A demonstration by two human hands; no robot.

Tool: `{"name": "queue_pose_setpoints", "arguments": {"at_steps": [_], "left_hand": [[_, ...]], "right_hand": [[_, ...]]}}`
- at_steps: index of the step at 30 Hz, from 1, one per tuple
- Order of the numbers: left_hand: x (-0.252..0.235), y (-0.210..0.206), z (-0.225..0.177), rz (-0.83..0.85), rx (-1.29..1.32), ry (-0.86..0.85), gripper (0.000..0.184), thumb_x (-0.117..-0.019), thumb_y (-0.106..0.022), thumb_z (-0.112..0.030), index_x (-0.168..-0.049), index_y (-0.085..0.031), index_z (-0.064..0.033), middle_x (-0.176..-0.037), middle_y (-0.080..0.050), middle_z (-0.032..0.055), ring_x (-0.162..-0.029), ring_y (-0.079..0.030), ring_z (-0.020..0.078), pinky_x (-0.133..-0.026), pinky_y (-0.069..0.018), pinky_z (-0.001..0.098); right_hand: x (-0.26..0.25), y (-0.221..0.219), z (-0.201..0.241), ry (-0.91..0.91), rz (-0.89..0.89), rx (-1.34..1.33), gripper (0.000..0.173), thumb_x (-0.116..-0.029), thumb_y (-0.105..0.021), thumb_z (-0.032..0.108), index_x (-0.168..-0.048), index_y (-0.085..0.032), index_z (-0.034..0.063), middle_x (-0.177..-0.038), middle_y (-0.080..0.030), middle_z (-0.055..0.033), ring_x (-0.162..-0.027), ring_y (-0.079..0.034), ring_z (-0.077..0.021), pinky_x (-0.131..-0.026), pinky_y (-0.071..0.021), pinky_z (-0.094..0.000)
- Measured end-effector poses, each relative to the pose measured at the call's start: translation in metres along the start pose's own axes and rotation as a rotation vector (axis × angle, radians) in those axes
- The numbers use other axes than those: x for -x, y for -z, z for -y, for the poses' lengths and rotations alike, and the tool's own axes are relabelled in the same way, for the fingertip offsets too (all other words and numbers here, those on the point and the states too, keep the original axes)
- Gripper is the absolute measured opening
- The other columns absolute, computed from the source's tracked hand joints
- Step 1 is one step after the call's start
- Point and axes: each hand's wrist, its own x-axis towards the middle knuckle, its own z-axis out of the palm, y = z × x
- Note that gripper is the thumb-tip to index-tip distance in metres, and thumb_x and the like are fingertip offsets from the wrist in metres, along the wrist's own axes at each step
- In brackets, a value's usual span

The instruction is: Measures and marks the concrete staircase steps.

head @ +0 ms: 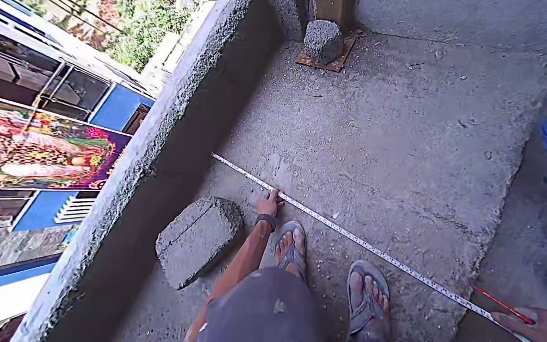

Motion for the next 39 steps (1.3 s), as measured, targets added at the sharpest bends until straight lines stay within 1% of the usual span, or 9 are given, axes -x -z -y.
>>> {"name": "queue_pose_setpoints", "arguments": {"at_steps": [2,7,10,13,15,18,22,33,39], "left_hand": [[0.005,0.002,-0.003,-0.015,-0.02,-0.018,0.032,-0.1105,-0.05,-0.022,-0.117,-0.059,0.0068,-0.103,-0.068,0.0165,-0.078,-0.068,0.0168,-0.072,-0.0581,0.0329],[0.008,-0.008,0.014,0.047,-0.109,-0.078,0.028,-0.1107,-0.048,-0.027,-0.122,-0.057,-0.0029,-0.096,-0.067,0.0008,-0.074,-0.066,0.0054,-0.066,-0.0565,0.0242],[0.013,-0.008,0.011,0.048,-0.137,-0.056,0.032,-0.1105,-0.049,-0.027,-0.128,-0.056,-0.0018,-0.105,-0.065,0.0042,-0.082,-0.064,0.006,-0.071,-0.0529,0.0236],[0.012,-0.007,0.009,0.012,-0.114,-0.06,0.029,-0.1102,-0.05,-0.027,-0.124,-0.057,-0.003,-0.097,-0.066,0.0021,-0.076,-0.065,0.0057,-0.066,-0.0536,0.0228],[0.009,-0.007,0.012,0.014,-0.107,-0.052,0.03,-0.1103,-0.05,-0.028,-0.128,-0.055,-0.0041,-0.1,-0.065,0.0028,-0.077,-0.066,0.0063,-0.067,-0.0542,0.0234],[0.009,-0.008,0.012,0.004,-0.105,-0.052,0.03,-0.1093,-0.052,-0.026,-0.131,-0.055,-0.0044,-0.103,-0.066,0.0041,-0.079,-0.067,0.0074,-0.068,-0.056,0.0238],[0.012,-0.01,0.011,0.007,-0.11,-0.06,0.026,-0.1093,-0.052,-0.024,-0.126,-0.056,-0.005,-0.097,-0.066,0.0023,-0.075,-0.067,0.0062,-0.065,-0.0553,0.0225],[0.006,-0.008,0.013,-0.007,-0.09,-0.052,0.028,-0.11,-0.051,-0.027,-0.126,-0.056,-0.0046,-0.096,-0.066,0.0026,-0.075,-0.067,0.0079,-0.065,-0.0562,0.0245],[0.014,-0.009,0.007,0.007,0.015,-0.013,0.024,-0.1106,-0.049,-0.028,-0.12,-0.055,-0.0068,-0.089,-0.066,-0.0004,-0.068,-0.067,0.0071,-0.059,-0.0575,0.0239]], "right_hand": [[-0.001,-0.002,0.006,-0.045,-0.016,-0.03,0.052,-0.0924,-0.077,0.044,-0.094,-0.07,-0.0072,-0.097,-0.068,-0.0306,-0.098,-0.065,-0.044,-0.09,-0.0461,-0.0614],[0.019,0.01,0.013,-0.156,0.049,-0.047,0.055,-0.0937,-0.071,0.05,-0.098,-0.067,-0.0043,-0.099,-0.065,-0.0228,-0.097,-0.062,-0.036,-0.09,-0.0452,-0.0561],[0.015,0.011,0.01,-0.124,0.05,-0.041,0.057,-0.0935,-0.07,0.053,-0.098,-0.067,-0.0038,-0.098,-0.065,-0.0218,-0.095,-0.062,-0.0353,-0.088,-0.0461,-0.0559],[0.013,0.008,0.012,-0.096,0.049,-0.042,0.054,-0.0936,-0.07,0.052,-0.093,-0.066,-0.0023,-0.092,-0.064,-0.02,-0.09,-0.061,-0.0338,-0.085,-0.0453,-0.0552],[0.016,0.01,0.014,-0.122,0.043,-0.045,0.055,-0.0931,-0.071,0.052,-0.097,-0.066,-0.0031,-0.097,-0.065,-0.0218,-0.095,-0.062,-0.0352,-0.088,-0.0449,-0.056],[0.017,0.011,0.016,-0.182,0.061,-0.054,0.063,-0.0928,-0.07,0.054,-0.113,-0.067,-0.0052,-0.117,-0.065,-0.0272,-0.114,-0.062,-0.04,-0.1,-0.0444,-0.0582],[0.009,0.005,0.006,-0.137,0.048,-0.047,0.059,-0.092,-0.07,0.055,-0.103,-0.067,-0.0032,-0.106,-0.066,-0.0244,-0.104,-0.063,-0.0381,-0.092,-0.0459,-0.0581],[0.012,0.01,0.007,-0.104,0.059,-0.04,0.056,-0.0937,-0.069,0.053,-0.099,-0.067,-0.0027,-0.101,-0.066,-0.023,-0.098,-0.063,-0.0371,-0.089,-0.0462,-0.0582],[0.023,0.031,0.004,-0.053,0.115,-0.022,0.059,-0.0935,-0.069,0.057,-0.091,-0.065,-0.0014,-0.087,-0.062,-0.0186,-0.085,-0.061,-0.033,-0.08,-0.0455,-0.0559]]}}
